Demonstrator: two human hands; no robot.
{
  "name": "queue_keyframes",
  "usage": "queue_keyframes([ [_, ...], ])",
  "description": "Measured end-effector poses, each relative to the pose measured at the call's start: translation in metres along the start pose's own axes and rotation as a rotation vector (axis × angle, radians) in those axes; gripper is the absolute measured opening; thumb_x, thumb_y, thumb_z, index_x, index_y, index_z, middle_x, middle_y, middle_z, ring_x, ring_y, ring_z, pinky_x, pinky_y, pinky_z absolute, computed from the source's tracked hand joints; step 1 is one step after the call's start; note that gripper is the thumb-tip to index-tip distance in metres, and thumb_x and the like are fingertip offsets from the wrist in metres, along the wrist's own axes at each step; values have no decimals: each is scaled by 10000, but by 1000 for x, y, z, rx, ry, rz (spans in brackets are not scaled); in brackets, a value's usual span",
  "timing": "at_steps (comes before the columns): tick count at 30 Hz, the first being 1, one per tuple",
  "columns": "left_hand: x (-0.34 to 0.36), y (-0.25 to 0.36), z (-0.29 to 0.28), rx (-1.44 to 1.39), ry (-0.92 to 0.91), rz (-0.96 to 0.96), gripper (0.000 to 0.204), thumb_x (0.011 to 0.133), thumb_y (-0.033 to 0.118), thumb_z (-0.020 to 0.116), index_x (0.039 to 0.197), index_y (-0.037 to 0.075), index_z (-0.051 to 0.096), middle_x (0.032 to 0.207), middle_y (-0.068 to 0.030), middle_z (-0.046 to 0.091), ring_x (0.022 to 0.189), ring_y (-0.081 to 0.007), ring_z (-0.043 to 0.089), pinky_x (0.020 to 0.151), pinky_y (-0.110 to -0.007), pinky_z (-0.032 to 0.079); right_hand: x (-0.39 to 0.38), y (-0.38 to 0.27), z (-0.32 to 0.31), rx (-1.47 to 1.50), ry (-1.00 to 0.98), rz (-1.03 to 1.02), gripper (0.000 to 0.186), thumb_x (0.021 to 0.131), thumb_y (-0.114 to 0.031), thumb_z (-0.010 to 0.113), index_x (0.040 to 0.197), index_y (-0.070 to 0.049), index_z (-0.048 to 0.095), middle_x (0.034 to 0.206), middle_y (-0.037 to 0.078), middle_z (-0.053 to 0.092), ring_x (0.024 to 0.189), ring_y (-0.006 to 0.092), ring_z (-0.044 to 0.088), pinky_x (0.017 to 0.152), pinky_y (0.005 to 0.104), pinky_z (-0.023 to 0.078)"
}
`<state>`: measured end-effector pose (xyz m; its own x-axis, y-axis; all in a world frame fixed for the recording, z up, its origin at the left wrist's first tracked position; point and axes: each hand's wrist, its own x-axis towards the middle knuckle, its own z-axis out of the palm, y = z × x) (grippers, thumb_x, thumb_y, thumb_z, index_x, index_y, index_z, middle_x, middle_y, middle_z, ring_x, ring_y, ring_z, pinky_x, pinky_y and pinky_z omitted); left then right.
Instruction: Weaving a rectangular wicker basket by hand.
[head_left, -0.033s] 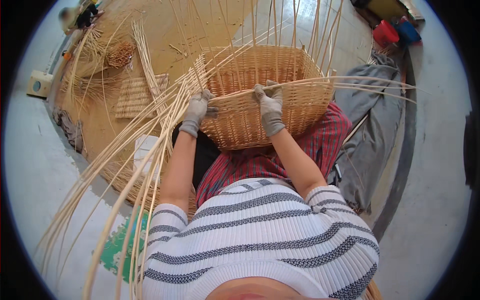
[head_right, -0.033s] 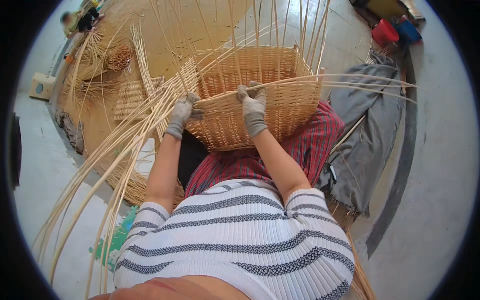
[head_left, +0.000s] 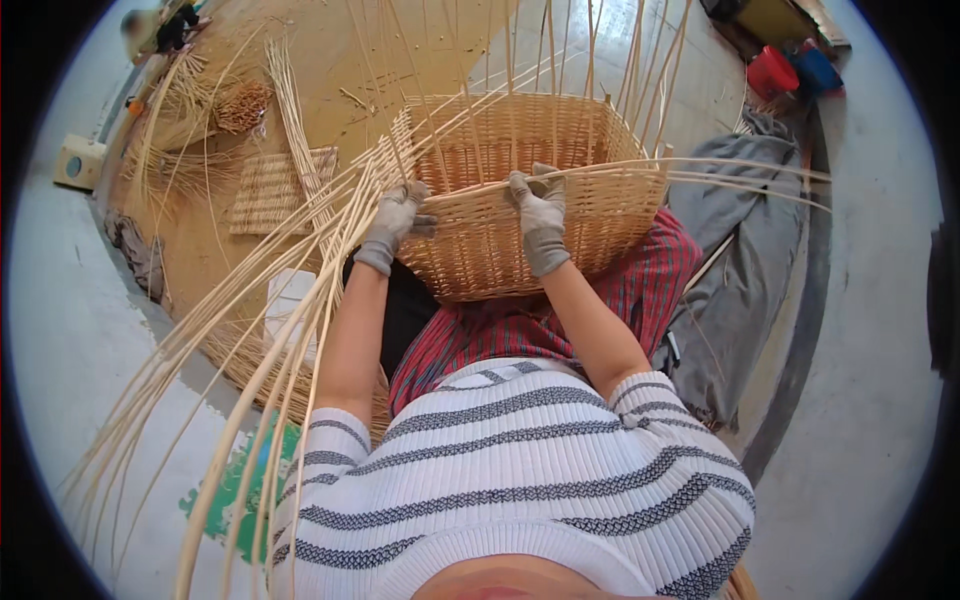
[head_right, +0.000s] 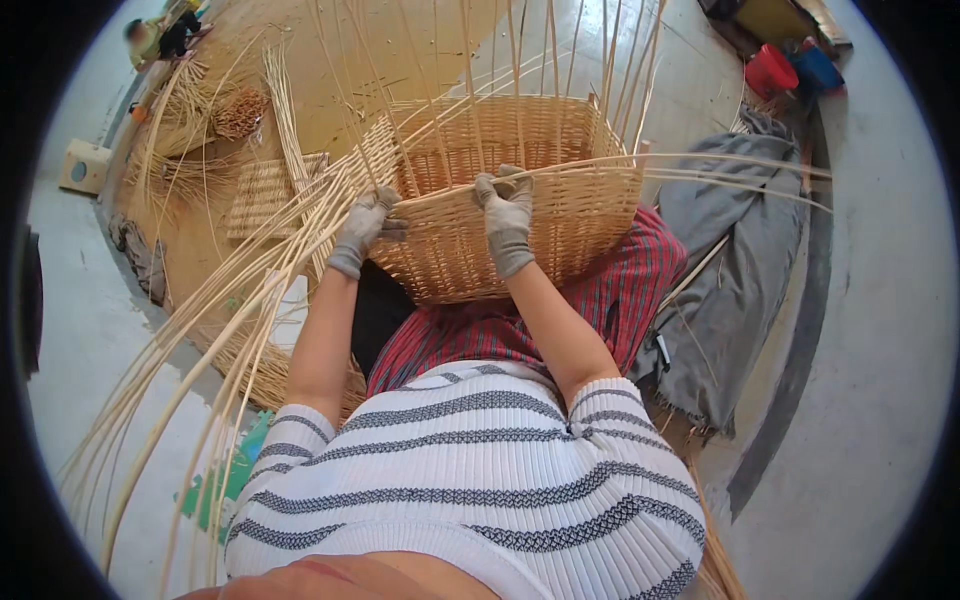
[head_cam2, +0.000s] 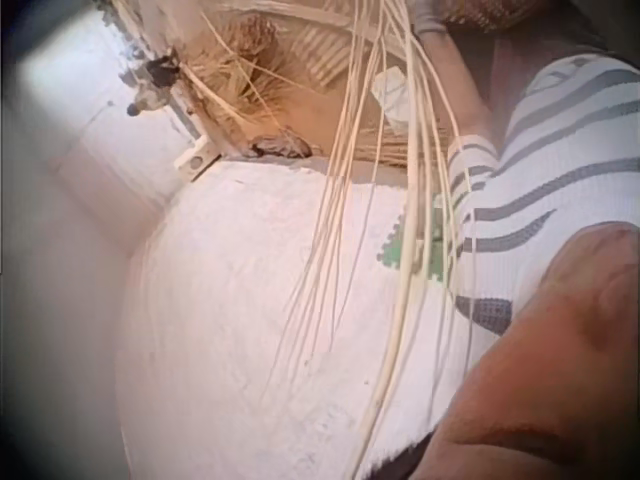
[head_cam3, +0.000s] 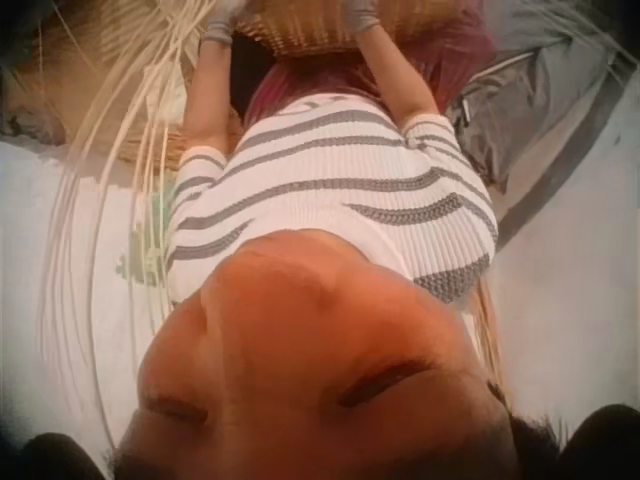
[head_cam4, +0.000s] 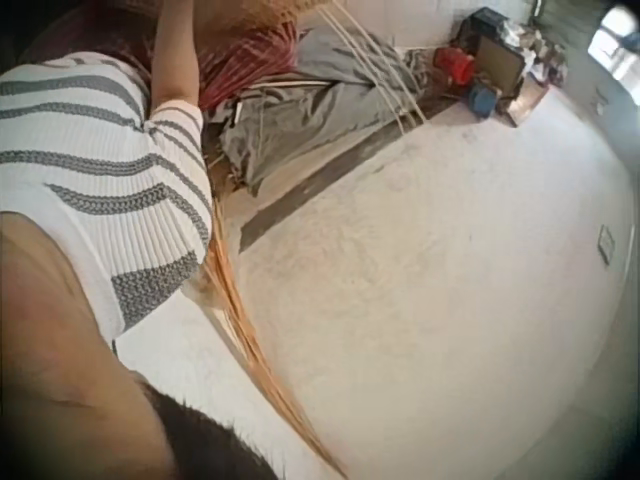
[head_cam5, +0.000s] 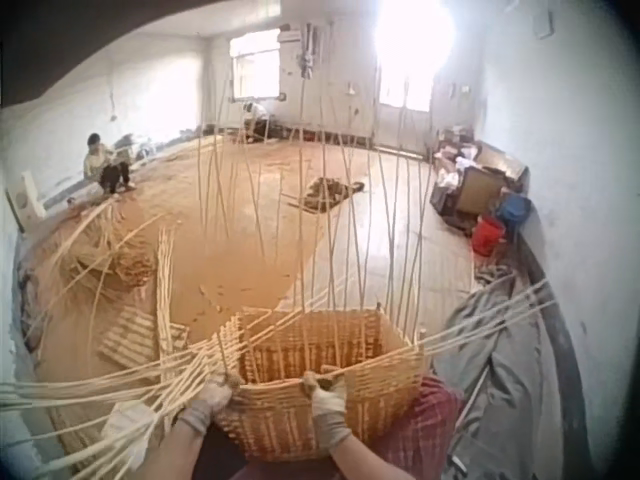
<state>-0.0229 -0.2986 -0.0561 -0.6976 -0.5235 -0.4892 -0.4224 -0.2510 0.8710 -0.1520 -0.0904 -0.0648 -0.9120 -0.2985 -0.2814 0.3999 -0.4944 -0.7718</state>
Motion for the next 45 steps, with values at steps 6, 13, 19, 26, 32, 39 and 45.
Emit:
queue_keyframes([
  [6, 0, 5, 13, -40, 101, 25, 319, 961, 317, 771, 972, 32, 627, 773, -94, 685, 588, -214, 705, 488, -366, 602, 22, -25, 83, -720, -425, -345, 545, 944, 70, 645, 1376, -201, 452, 1209, 143, 683, 1019, 260, 699, 848, 362, 612],
  [13, -11, 17, 24, 35, 258, 74, 379, 962, 376, 763, 909, 28, 623, 759, -62, 662, 564, -184, 685, 489, -355, 583, 50, -65, 168, -287, -629, -446, 608, 962, -104, 664, 1512, -171, 413, 1286, 139, 587, 1070, 258, 632, 839, 377, 579],
  [19, -9, 20, 24, 84, 246, 93, 357, 915, 322, 826, 823, 57, 605, 745, -72, 676, 559, -184, 662, 472, -359, 561, 21, -20, -1, 96, -266, -493, 197, 1134, -264, 433, 1179, -80, 488, 735, 32, 463, 611, 160, 476, 681, 400, 547],
  [26, -12, 38, 40, 454, 431, -118, 659, 722, 675, 856, 825, 66, 625, 703, -101, 710, 569, -187, 704, 522, -350, 585, -32, -25, 35, 58, -38, -367, 302, 1131, -366, 435, 1078, -76, 497, 742, 53, 499, 689, 205, 561, 789, 478, 568],
  [32, -28, 48, 43, 557, 425, -46, 651, 842, 647, 774, 913, 17, 628, 717, -141, 718, 541, -213, 705, 527, -341, 559, -29, -58, 3, 19, -128, -281, 167, 1101, -234, 534, 1165, -84, 498, 908, 88, 656, 870, 227, 680, 910, 474, 586],
  [39, -32, 48, 79, 244, 308, 518, 411, 1053, 452, 594, 1174, 65, 652, 1012, -137, 742, 754, -241, 752, 652, -393, 592, 16, -68, -64, 28, -24, -269, 327, 1022, -32, 629, 1261, -161, 448, 1080, 100, 702, 969, 204, 705, 799, 382, 632],
  [45, 8, 55, 110, 263, -162, -109, 472, 1024, 466, 637, 1189, 24, 641, 1045, -116, 708, 758, -253, 752, 599, -362, 652, 38, -102, -14, -459, -195, -403, 347, 1017, -64, 639, 1300, -153, 460, 1057, 74, 697, 973, 196, 701, 844, 373, 607],
])
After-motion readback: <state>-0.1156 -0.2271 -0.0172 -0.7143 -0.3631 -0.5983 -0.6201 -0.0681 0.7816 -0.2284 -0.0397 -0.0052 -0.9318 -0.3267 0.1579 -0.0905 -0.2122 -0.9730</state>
